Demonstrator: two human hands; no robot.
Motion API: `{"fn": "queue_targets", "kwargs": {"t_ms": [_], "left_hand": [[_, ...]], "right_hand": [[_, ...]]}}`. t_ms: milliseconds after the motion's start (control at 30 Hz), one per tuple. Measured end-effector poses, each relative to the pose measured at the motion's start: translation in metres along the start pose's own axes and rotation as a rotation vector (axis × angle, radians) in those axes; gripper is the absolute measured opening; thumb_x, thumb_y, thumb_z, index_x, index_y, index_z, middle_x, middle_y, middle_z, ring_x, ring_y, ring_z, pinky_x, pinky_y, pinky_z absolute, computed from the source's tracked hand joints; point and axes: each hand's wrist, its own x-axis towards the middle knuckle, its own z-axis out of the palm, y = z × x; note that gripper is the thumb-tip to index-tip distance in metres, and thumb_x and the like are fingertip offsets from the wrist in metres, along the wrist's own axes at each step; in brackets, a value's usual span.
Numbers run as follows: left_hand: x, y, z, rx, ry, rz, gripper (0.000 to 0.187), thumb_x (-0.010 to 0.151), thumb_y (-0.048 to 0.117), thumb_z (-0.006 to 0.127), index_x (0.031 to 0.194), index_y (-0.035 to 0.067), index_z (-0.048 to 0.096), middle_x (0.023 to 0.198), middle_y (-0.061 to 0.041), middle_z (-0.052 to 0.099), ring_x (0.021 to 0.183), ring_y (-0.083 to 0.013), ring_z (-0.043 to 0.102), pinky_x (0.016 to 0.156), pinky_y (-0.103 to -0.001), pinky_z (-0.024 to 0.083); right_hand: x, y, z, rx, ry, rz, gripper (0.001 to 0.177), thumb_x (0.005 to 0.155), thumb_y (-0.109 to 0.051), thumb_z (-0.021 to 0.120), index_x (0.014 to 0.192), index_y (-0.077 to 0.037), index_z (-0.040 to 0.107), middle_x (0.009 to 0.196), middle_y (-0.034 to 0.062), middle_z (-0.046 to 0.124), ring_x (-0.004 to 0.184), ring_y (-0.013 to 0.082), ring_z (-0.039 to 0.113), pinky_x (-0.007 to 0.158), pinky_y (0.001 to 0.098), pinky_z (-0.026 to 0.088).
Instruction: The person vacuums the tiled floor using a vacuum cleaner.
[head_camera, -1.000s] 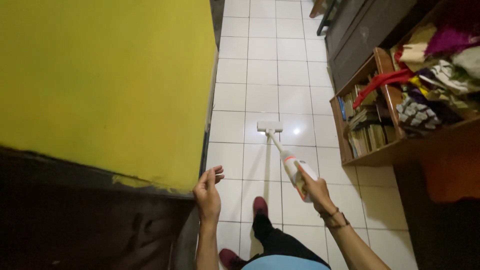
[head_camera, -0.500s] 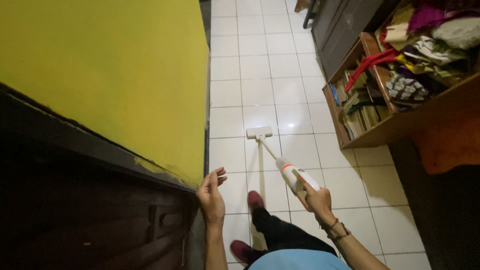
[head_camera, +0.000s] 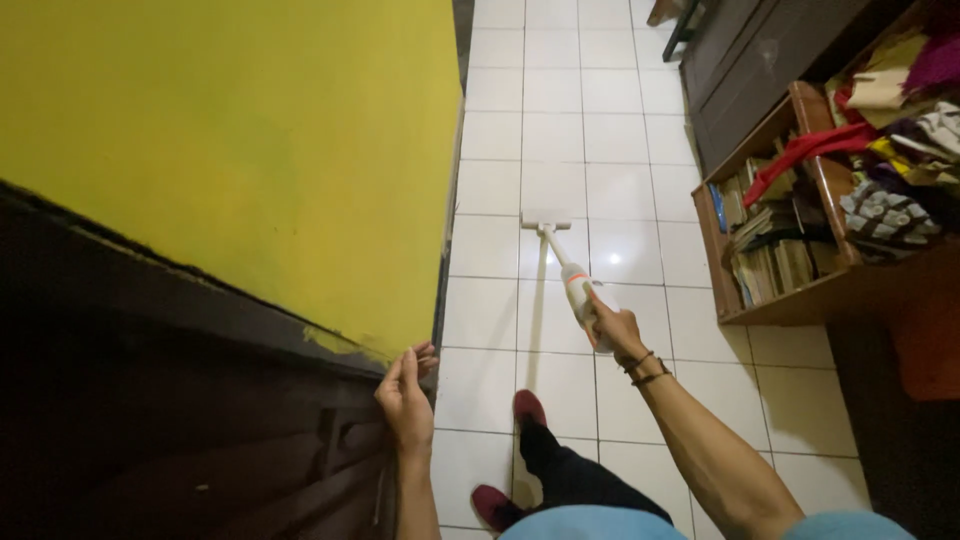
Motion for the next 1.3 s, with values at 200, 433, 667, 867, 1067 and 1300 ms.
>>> {"fn": "queue_targets", "kwargs": {"t_ms": [200,433,667,867,1067,1300], "left_hand": [[0.003,-0.012,-0.010,-0.041,0.073,0.007,0.039,0.106,0.026,0.053,0.111,-0.006,0.074,0.099,-0.010,0.075,0.088,-0.0152,0.068,0.084,-0.030,0.056],[0.003,-0.018,0.009,-0.110,0.021,-0.006,0.039,0.106,0.026,0.048,0.112,-0.005,0.072,0.101,-0.011,0.075,0.090,-0.0181,0.070,0.084,-0.031,0.056],[-0.002,0.006,0.018,-0.112,0.039,0.102,0.039,0.108,0.025,0.048,0.108,-0.006,0.072,0.096,-0.012,0.074,0.088,-0.0188,0.071,0.085,-0.032,0.057],[0.007,0.012,0.004,-0.052,0.124,0.142,0.038,0.108,0.024,0.049,0.107,-0.006,0.072,0.095,-0.012,0.075,0.088,-0.0182,0.071,0.085,-0.032,0.057],[-0.009,0.006,-0.029,-0.009,0.260,0.111,0.039,0.109,0.026,0.050,0.108,-0.006,0.073,0.095,-0.013,0.075,0.086,-0.0193,0.071,0.083,-0.032,0.058],[-0.045,0.001,-0.072,-0.066,0.358,-0.014,0.041,0.108,0.029,0.050,0.110,-0.006,0.072,0.098,-0.014,0.075,0.087,-0.0202,0.071,0.082,-0.031,0.058]], "right_hand": [[-0.095,-0.028,0.005,0.060,-0.145,-0.003,0.058,0.085,-0.056,0.070,0.077,0.001,0.067,0.057,0.0105,0.059,0.045,0.0200,0.056,0.044,0.0339,0.044],[-0.172,-0.026,-0.014,0.148,-0.152,-0.004,0.044,0.088,-0.044,0.071,0.089,0.000,0.075,0.060,0.0021,0.053,0.050,0.0118,0.049,0.046,0.0287,0.040],[-0.148,-0.040,-0.009,0.141,-0.066,-0.075,0.050,0.087,-0.044,0.073,0.086,0.006,0.073,0.057,0.0044,0.053,0.047,0.0131,0.049,0.044,0.0299,0.040],[-0.070,-0.044,0.016,0.032,-0.089,-0.091,0.059,0.082,-0.055,0.075,0.087,0.004,0.075,0.059,0.0070,0.059,0.050,0.0150,0.054,0.047,0.0314,0.042],[0.018,-0.040,0.050,0.021,-0.170,-0.010,0.063,0.081,-0.060,0.073,0.089,0.002,0.071,0.071,0.0106,0.066,0.058,0.0166,0.062,0.052,0.0316,0.051],[-0.024,-0.033,0.068,0.046,-0.163,-0.015,0.066,0.082,-0.058,0.075,0.092,0.007,0.072,0.069,0.0112,0.066,0.059,0.0183,0.063,0.052,0.0316,0.051]]}}
